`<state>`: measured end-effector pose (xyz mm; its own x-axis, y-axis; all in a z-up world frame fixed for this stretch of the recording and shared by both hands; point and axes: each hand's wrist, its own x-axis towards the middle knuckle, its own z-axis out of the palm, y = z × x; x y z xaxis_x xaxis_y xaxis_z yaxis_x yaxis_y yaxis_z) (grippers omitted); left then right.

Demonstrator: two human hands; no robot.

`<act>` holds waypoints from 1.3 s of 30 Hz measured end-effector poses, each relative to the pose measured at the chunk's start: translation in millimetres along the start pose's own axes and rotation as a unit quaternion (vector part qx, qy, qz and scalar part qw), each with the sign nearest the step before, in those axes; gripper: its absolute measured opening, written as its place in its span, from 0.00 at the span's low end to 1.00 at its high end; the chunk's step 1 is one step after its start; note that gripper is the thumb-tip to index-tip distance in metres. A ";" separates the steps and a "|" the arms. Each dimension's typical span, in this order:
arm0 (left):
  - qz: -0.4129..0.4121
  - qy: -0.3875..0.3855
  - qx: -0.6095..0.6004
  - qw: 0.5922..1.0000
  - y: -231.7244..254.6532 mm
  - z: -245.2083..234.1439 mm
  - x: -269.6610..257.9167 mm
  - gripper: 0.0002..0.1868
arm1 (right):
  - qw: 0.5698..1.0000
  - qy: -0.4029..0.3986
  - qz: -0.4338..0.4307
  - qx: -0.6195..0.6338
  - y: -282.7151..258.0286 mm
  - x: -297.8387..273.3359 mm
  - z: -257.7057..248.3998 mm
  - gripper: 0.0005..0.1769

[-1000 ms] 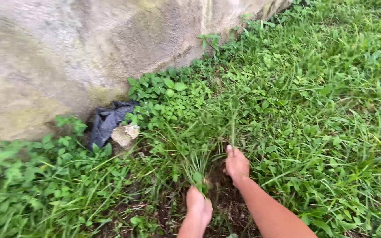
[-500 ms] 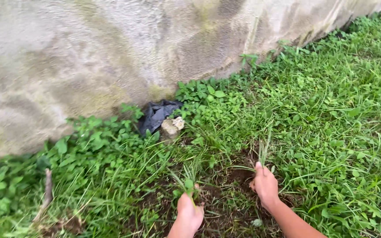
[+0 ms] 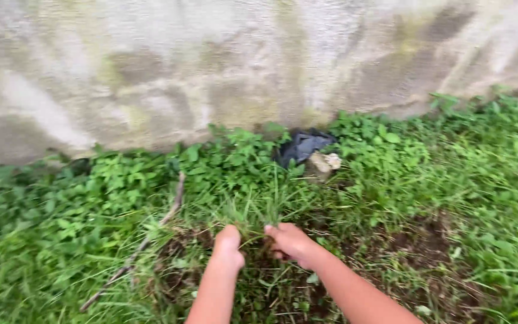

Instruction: Pulling weeds and grass from a patch of soil next to a concrete wall by hand.

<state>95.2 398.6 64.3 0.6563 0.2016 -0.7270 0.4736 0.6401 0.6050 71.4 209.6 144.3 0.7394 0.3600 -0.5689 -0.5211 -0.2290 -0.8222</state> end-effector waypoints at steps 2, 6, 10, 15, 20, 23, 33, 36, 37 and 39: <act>0.032 0.016 -0.036 0.999 37.3 -36.4 11.2 0.19 | 0.999 -0.037 0.017 0.021 -32.5 4.7 43.7 0.13; 0.109 0.237 0.035 0.965 73.3 -35.2 -43.0 0.44 | 0.997 -0.012 0.028 0.067 -74.7 -2.0 83.2 0.18; 0.089 0.254 0.104 0.957 51.7 7.5 -90.1 0.43 | 0.997 0.010 0.021 0.070 -45.2 15.7 49.2 0.23; 0.150 0.140 0.199 0.958 -26.3 82.5 -120.0 0.30 | 0.982 0.126 0.037 0.139 4.1 -21.4 -36.8 0.22; 0.209 -0.021 0.223 0.952 -150.1 133.8 -60.3 0.16 | 0.951 0.231 0.071 0.195 69.0 -62.3 -123.8 0.21; 0.178 -0.136 0.207 0.952 -199.3 156.6 -48.4 0.13 | 0.932 0.283 0.082 0.211 113.4 -78.8 -171.2 0.20; 0.184 -0.239 0.344 0.889 -270.6 234.6 12.8 0.17 | 0.895 0.395 0.020 0.208 182.0 -58.8 -265.8 0.17; 0.234 -0.208 0.470 0.825 -258.2 261.1 9.3 0.19 | 0.896 0.426 -0.013 0.127 197.6 -29.3 -286.3 0.19; 0.233 -0.206 0.470 0.826 -264.5 265.6 24.7 0.19 | 0.897 0.424 -0.013 0.127 184.0 -30.5 -286.3 0.19; 0.204 -0.211 0.486 0.823 -276.5 270.7 55.1 0.20 | 0.884 0.449 0.045 0.125 157.5 -33.2 -283.4 0.28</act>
<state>159.4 32.0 -55.1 0.9260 -0.1544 -0.3446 0.2736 -0.3547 0.8940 85.6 -94.7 28.5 0.6727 -0.5374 -0.5085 -0.5893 0.0263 -0.8075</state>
